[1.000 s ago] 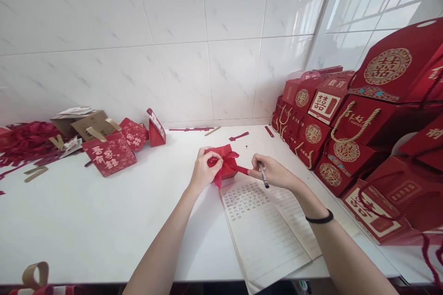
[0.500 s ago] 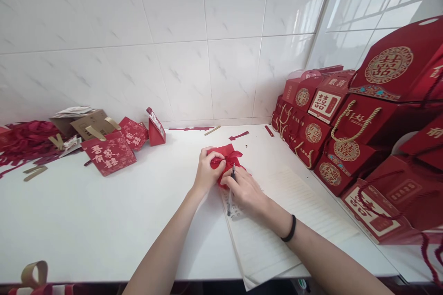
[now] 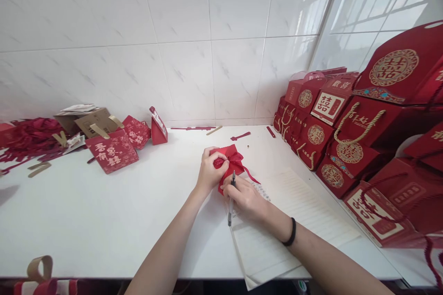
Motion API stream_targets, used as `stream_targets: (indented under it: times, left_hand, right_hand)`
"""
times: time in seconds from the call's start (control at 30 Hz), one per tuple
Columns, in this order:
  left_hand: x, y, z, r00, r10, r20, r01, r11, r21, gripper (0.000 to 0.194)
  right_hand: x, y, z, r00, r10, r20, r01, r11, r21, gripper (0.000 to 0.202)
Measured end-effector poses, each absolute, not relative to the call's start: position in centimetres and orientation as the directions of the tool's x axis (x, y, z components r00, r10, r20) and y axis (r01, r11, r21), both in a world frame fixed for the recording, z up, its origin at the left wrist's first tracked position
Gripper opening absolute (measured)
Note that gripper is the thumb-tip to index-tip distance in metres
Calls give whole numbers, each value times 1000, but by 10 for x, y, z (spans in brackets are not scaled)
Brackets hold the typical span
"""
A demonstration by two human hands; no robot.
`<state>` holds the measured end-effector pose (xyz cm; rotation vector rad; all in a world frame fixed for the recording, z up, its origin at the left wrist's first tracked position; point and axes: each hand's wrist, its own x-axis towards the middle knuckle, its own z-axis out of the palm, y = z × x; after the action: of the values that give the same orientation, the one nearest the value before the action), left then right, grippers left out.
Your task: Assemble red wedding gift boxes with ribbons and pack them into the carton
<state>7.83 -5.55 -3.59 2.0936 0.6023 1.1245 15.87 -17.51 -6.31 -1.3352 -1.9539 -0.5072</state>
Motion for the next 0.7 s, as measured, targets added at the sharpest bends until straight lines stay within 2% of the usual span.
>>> stream_targets:
  times: [0.23, 0.3, 0.37, 0.5, 0.63, 0.7]
  left_hand:
    - [77, -56, -37, 524, 638, 565, 79, -696, 714, 7]
    - [76, -55, -37, 542, 625, 562, 74, -701, 709, 6]
    - [74, -54, -36, 576, 599, 557, 53, -707, 706, 6]
    - [71, -53, -33, 620, 541, 568, 3, -726, 688, 7]
    - [71, -54, -33, 646, 528, 551, -3, -721, 693, 7]
    - [71, -55, -34, 645, 519, 561, -14, -726, 688, 5]
  right_hand:
    - [159, -178, -62, -217, 625, 749, 871, 471, -140, 20]
    - [162, -181, -57, -134, 600, 789, 836, 496, -235, 15]
    - [170, -183, -49, 36, 574, 818, 803, 471, -365, 13]
    - [197, -183, -38, 361, 516, 776, 780, 289, -555, 9]
    - [210, -177, -39, 374, 621, 688, 717, 277, -640, 20]
    - [208, -174, -42, 396, 657, 642, 673, 269, -689, 19]
